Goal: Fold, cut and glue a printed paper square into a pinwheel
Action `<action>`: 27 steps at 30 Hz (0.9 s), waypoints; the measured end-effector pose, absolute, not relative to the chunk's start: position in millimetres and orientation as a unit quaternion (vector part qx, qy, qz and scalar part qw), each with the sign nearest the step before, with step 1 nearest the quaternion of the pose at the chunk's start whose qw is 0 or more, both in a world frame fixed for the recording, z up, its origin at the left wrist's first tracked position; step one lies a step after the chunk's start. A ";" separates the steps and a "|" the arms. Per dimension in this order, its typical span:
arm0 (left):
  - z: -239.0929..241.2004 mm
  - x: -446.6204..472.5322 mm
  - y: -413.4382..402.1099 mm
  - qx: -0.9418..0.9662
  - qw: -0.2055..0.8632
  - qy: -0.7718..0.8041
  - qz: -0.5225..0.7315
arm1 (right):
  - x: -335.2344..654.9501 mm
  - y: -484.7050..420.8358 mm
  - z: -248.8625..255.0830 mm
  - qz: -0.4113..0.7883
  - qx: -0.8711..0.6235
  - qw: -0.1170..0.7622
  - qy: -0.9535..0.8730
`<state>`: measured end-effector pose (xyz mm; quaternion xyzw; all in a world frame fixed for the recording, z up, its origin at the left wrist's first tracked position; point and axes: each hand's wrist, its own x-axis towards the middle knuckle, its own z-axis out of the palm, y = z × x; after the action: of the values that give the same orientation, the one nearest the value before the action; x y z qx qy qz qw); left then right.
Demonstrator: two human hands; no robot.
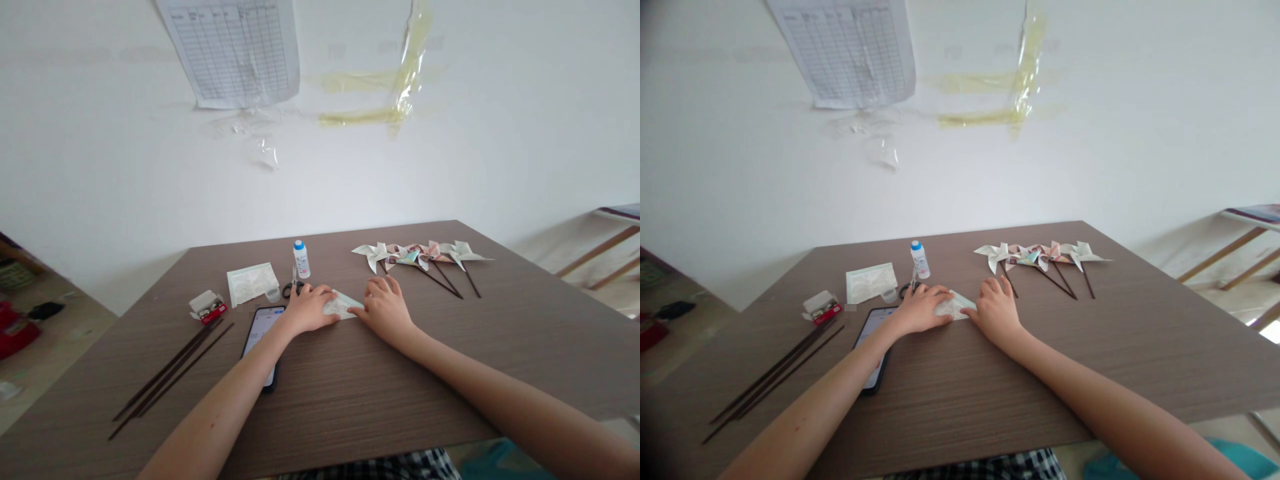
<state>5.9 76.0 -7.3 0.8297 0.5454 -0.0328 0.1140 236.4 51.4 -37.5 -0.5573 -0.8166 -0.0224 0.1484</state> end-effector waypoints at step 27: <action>-1.8 6.2 73.8 0.829 0.112 0.546 -0.054 | 260.0 71.9 -47.9 0.192 -0.620 0.122 -0.751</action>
<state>6.2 73.8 -1.8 0.8287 0.5457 -0.0535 0.1124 260.0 71.9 -47.9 -0.6204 -0.7507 0.1917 0.1218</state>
